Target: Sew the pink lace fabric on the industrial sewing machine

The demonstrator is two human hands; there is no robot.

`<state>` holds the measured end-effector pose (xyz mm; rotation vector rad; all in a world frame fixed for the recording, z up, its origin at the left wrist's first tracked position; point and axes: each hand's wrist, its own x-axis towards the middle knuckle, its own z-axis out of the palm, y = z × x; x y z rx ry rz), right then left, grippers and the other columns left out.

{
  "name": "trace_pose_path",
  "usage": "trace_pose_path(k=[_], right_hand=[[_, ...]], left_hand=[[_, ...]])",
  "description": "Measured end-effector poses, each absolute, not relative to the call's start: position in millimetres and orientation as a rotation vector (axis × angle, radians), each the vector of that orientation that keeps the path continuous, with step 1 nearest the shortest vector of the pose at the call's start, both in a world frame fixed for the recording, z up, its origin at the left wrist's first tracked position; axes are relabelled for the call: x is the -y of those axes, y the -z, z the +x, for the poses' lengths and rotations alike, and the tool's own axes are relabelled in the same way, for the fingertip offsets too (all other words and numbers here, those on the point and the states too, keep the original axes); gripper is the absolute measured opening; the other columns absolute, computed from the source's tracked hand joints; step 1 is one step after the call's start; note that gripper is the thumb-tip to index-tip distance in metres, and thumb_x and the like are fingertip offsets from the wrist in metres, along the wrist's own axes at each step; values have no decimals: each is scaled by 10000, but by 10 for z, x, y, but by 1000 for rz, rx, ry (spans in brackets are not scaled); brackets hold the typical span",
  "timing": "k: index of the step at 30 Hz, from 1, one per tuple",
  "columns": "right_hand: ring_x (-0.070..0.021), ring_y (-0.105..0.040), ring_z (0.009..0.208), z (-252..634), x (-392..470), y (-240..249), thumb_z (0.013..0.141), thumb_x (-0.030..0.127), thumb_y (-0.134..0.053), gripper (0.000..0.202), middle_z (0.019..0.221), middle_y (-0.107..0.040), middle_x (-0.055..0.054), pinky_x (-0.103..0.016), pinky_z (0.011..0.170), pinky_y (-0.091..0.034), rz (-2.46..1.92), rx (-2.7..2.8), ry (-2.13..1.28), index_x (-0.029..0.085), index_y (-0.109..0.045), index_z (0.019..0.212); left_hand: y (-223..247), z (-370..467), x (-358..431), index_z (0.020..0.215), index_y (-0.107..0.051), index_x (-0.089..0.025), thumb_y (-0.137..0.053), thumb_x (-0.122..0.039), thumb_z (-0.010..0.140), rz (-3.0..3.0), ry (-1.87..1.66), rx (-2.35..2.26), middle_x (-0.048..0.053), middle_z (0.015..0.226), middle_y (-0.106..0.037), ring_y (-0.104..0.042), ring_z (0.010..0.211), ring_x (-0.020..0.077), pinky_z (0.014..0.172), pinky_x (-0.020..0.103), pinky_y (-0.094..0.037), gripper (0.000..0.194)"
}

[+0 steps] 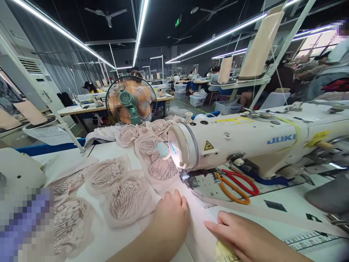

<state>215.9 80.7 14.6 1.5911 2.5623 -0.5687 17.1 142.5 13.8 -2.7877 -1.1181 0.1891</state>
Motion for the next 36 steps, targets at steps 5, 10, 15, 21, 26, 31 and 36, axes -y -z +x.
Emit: trace_pose_path(k=[5, 10, 15, 21, 26, 31, 36], right_hand=[[-240, -554, 706, 2160, -884, -83, 912, 149, -341, 354, 837, -548, -88, -283, 559, -330, 1636, -2618, 511, 229, -610, 1129], [-266, -573, 747, 2127, -963, -123, 907, 141, -354, 398, 852, -566, -111, -303, 599, -381, 1650, -2607, 541, 205, -601, 1213], [-268, -581, 772, 2072, -1026, -137, 924, 180, -359, 378, 867, -578, -116, -301, 610, -384, 1699, -2674, 521, 193, -617, 1201], [-258, -584, 766, 2074, -1067, -51, 930, 183, -354, 375, 890, -590, -120, -302, 627, -391, 1739, -2723, 490, 184, -604, 1209], [-242, -564, 755, 2085, -1046, -32, 932, 182, -346, 344, 860, -574, -104, -289, 615, -380, 1731, -2754, 477, 180, -625, 1132], [-245, -562, 748, 2079, -1018, -101, 949, 205, -331, 370, 852, -570, -112, -289, 601, -378, 1715, -2695, 490, 171, -620, 1178], [-252, -580, 762, 2056, -1056, -127, 945, 200, -355, 381, 879, -590, -116, -296, 608, -371, 1737, -2653, 499, 172, -593, 1241]], left_hand=[[-272, 124, -1549, 1333, -503, -115, -513, -247, 891, -2775, -280, 1201, 190, 1307, -545, -592, 1002, 303, 762, 380, -530, 461], [-282, 66, -1744, 1361, -477, -176, -450, -245, 927, -2831, -235, 1340, 158, 1394, -489, -523, 1172, 324, 879, 426, -504, 440], [-269, 14, -1883, 1381, -447, -184, -416, -205, 931, -2838, -195, 1372, 141, 1447, -436, -482, 1233, 313, 921, 433, -478, 451], [-294, 52, -1818, 1341, -482, -184, -467, -108, 857, -2705, -176, 1289, 155, 1316, -544, -571, 1053, 312, 755, 413, -521, 491], [-198, 145, -1581, 1076, -618, -135, -434, -166, 905, -2870, 34, 842, 120, 1106, -609, -565, 899, 248, 673, 365, -491, 253], [-130, 162, -1428, 889, -625, -133, -498, -183, 873, -2968, -41, 607, 82, 900, -595, -534, 815, 217, 614, 329, -456, 138], [-142, 117, -1484, 1008, -604, -133, -482, -181, 873, -2956, -30, 691, 89, 998, -601, -540, 833, 222, 610, 334, -463, 188]])
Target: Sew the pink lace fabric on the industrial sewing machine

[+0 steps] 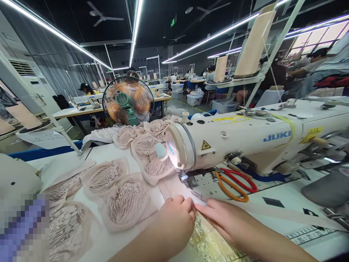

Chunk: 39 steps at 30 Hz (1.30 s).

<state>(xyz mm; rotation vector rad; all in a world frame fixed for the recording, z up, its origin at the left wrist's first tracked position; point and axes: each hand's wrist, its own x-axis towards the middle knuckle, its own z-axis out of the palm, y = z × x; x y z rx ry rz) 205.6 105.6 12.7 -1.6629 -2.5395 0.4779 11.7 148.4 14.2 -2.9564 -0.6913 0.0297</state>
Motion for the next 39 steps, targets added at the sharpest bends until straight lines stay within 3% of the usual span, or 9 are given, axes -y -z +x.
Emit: trace_pose_path(k=[9, 14, 21, 25, 29, 33, 36, 39], right_hand=[[-258, -607, 717, 1958, -1220, -138, 925, 191, -403, 407, 871, -652, -101, -278, 528, -261, -1855, 2612, -379, 224, -524, 1312], [-265, -631, 675, 1852, -1303, -227, 838, 101, -496, 594, 806, -703, -100, -275, 483, -197, -2020, 2632, -383, 246, -430, 1410], [-278, -672, 692, 1682, -1367, -369, 827, 85, -512, 649, 801, -728, -122, -273, 437, -201, -2166, 2607, -384, 200, -376, 1451], [-302, -676, 704, 1659, -1348, -332, 812, 72, -512, 669, 805, -723, -135, -286, 443, -211, -2208, 2596, -366, 180, -368, 1457], [-297, -668, 773, 1679, -1239, -217, 817, 64, -504, 667, 910, -705, -131, -299, 495, -295, -2178, 2578, -355, 176, -364, 1459], [-296, -643, 892, 1728, -1081, -15, 861, 67, -437, 596, 1051, -653, -141, -325, 644, -439, -2137, 2544, -322, 169, -393, 1446], [-285, -638, 883, 1784, -998, 191, 878, 79, -396, 528, 986, -653, -123, -354, 708, -493, -2023, 2470, -219, 162, -478, 1392], [-259, -646, 782, 1826, -974, 364, 859, 86, -379, 483, 853, -653, -89, -345, 636, -512, -1847, 2335, -33, 161, -585, 1290]], left_hand=[[-240, 69, -1655, 1189, -560, -112, -460, -127, 875, -2974, -112, 781, 110, 1199, -606, -560, 1002, 243, 810, 380, -484, 330], [-163, 49, -1747, 1211, -551, -146, -426, -145, 915, -2939, -67, 818, 104, 1273, -587, -555, 1031, 245, 838, 415, -471, 322], [-164, 57, -1838, 1348, -454, -122, -375, -199, 953, -2919, -157, 902, 99, 1394, -506, -506, 1150, 292, 927, 489, -435, 410], [-210, 64, -1859, 1339, -472, -127, -361, -208, 963, -2895, -166, 962, 101, 1400, -504, -491, 1177, 287, 945, 473, -429, 400], [-209, 69, -1875, 1346, -471, -128, -379, -216, 957, -2861, -150, 1024, 113, 1383, -520, -512, 1146, 284, 912, 439, -449, 409], [-165, 66, -1919, 1355, -464, -122, -379, -206, 950, -2825, -150, 1074, 120, 1387, -512, -502, 1171, 290, 918, 420, -453, 422], [-138, 60, -1955, 1366, -450, -130, -407, -176, 929, -2811, -151, 1109, 117, 1403, -493, -473, 1218, 294, 939, 411, -452, 442], [-168, 65, -1929, 1247, -561, -156, -417, -140, 910, -2789, -117, 1162, 94, 1302, -571, -530, 1137, 265, 895, 366, -479, 366]])
